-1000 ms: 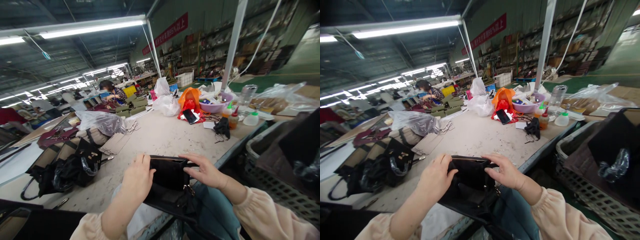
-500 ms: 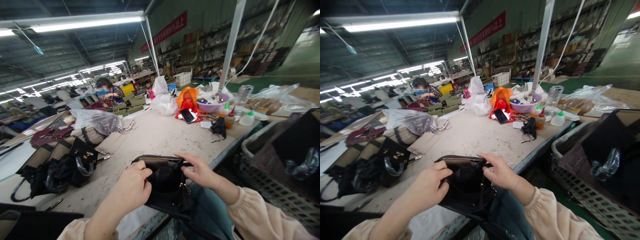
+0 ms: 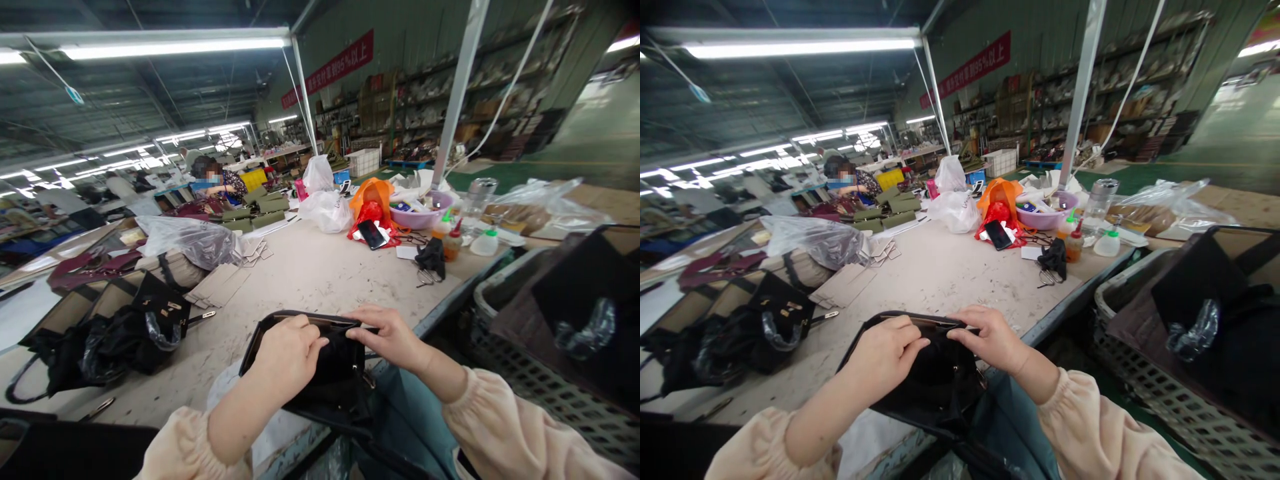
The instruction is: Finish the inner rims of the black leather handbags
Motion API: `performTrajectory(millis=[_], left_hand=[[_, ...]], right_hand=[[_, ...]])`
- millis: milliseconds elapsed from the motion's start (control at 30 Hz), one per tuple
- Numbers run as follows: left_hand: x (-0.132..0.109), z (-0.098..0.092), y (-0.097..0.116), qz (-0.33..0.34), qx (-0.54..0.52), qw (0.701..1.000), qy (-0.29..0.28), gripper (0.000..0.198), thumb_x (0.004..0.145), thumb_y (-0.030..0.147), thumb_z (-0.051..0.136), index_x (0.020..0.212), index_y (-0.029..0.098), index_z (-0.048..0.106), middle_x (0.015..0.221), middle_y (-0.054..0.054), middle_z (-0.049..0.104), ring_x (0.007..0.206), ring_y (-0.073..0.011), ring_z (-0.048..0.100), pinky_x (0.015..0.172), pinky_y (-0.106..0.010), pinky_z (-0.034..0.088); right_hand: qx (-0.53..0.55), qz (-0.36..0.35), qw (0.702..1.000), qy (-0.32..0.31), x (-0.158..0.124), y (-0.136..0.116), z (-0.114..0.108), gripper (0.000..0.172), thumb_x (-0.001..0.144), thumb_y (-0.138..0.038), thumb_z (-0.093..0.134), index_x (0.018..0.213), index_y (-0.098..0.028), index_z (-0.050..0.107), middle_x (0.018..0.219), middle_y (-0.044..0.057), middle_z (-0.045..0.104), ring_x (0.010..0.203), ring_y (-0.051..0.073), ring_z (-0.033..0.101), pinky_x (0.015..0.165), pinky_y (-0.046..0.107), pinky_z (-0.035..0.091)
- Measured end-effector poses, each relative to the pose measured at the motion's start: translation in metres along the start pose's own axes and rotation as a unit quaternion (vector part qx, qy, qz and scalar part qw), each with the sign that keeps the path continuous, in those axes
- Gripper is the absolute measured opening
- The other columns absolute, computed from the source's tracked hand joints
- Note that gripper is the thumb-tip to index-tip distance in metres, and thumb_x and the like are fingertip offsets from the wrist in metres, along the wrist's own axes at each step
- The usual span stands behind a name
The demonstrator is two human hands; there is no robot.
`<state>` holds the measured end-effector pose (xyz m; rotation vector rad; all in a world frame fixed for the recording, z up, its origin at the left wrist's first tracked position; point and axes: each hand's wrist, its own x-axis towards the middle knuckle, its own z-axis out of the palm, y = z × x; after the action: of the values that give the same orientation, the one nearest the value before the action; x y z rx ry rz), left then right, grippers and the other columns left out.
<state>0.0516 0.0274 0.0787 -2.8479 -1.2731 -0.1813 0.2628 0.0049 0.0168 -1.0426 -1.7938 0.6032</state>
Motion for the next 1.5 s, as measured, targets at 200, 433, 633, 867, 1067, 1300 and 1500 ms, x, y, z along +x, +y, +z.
performTrajectory(millis=[200, 433, 633, 867, 1067, 1300, 1500], left_hand=[[0.001, -0.003, 0.003, -0.022, 0.026, 0.998, 0.056, 0.025, 0.085, 0.029, 0.05, 0.067, 0.018, 0.063, 0.088, -0.006, 0.053, 0.087, -0.0214, 0.048, 0.076, -0.037, 0.04], [0.005, -0.001, 0.004, -0.04, 0.014, 0.997, 0.07, 0.022, 0.083, 0.03, 0.052, 0.069, 0.019, 0.066, 0.106, -0.008, 0.052, 0.1, -0.0265, 0.044, 0.081, -0.043, 0.038], [0.007, -0.001, 0.002, -0.027, -0.002, 0.998, 0.06, 0.022, 0.084, 0.028, 0.052, 0.07, 0.02, 0.066, 0.105, -0.005, 0.057, 0.1, -0.0244, 0.046, 0.087, -0.044, 0.037], [0.012, -0.002, 0.0, -0.035, -0.029, 0.998, 0.044, 0.024, 0.085, 0.031, 0.053, 0.068, 0.019, 0.066, 0.1, -0.003, 0.061, 0.095, -0.022, 0.049, 0.094, -0.047, 0.033], [0.012, -0.001, -0.001, -0.029, -0.032, 0.998, 0.034, 0.024, 0.085, 0.03, 0.052, 0.069, 0.018, 0.065, 0.095, -0.004, 0.062, 0.092, -0.022, 0.051, 0.093, -0.047, 0.035], [0.016, 0.003, -0.001, -0.035, -0.034, 0.999, 0.01, 0.026, 0.089, 0.022, 0.042, 0.074, 0.016, 0.063, 0.083, -0.004, 0.061, 0.08, -0.0191, 0.055, 0.095, -0.052, 0.033], [0.018, 0.001, -0.001, -0.043, -0.04, 0.998, 0.003, 0.028, 0.09, 0.021, 0.04, 0.073, 0.016, 0.061, 0.083, -0.004, 0.061, 0.079, -0.0187, 0.056, 0.098, -0.054, 0.031]], right_hand=[[-0.014, 0.015, 1.0, 0.005, 0.003, -0.001, 0.004, 0.021, 0.085, -0.033, 0.058, 0.098, -0.022, 0.071, 0.087, 0.005, 0.071, 0.08, 0.017, 0.064, 0.075, 0.03, 0.05], [-0.051, 0.013, 0.999, 0.013, 0.005, 0.003, 0.003, 0.021, 0.085, -0.036, 0.057, 0.089, -0.022, 0.072, 0.078, 0.003, 0.071, 0.075, 0.016, 0.064, 0.079, 0.033, 0.05], [-0.104, 0.013, 0.994, 0.014, 0.004, 0.003, 0.004, 0.022, 0.087, -0.034, 0.053, 0.082, -0.021, 0.07, 0.067, 0.002, 0.064, 0.068, 0.015, 0.059, 0.083, 0.035, 0.048], [-0.104, -0.004, 0.994, 0.021, 0.005, 0.0, 0.006, 0.022, 0.087, -0.03, 0.052, 0.073, -0.02, 0.065, 0.06, -0.001, 0.056, 0.06, 0.013, 0.054, 0.092, 0.037, 0.044], [-0.137, 0.001, 0.991, 0.003, 0.006, 0.003, 0.002, 0.018, 0.087, -0.031, 0.053, 0.078, -0.02, 0.064, 0.069, 0.003, 0.06, 0.069, 0.016, 0.056, 0.074, 0.033, 0.047], [-0.18, -0.044, 0.982, -0.049, 0.017, -0.004, -0.003, 0.031, 0.08, -0.04, 0.063, 0.104, -0.022, 0.066, 0.085, 0.006, 0.069, 0.079, 0.02, 0.059, 0.077, 0.035, 0.046], [-0.17, -0.031, 0.983, -0.068, 0.025, -0.003, 0.002, 0.021, 0.087, -0.037, 0.055, 0.083, -0.023, 0.071, 0.069, 0.003, 0.066, 0.07, 0.016, 0.057, 0.071, 0.031, 0.043]])
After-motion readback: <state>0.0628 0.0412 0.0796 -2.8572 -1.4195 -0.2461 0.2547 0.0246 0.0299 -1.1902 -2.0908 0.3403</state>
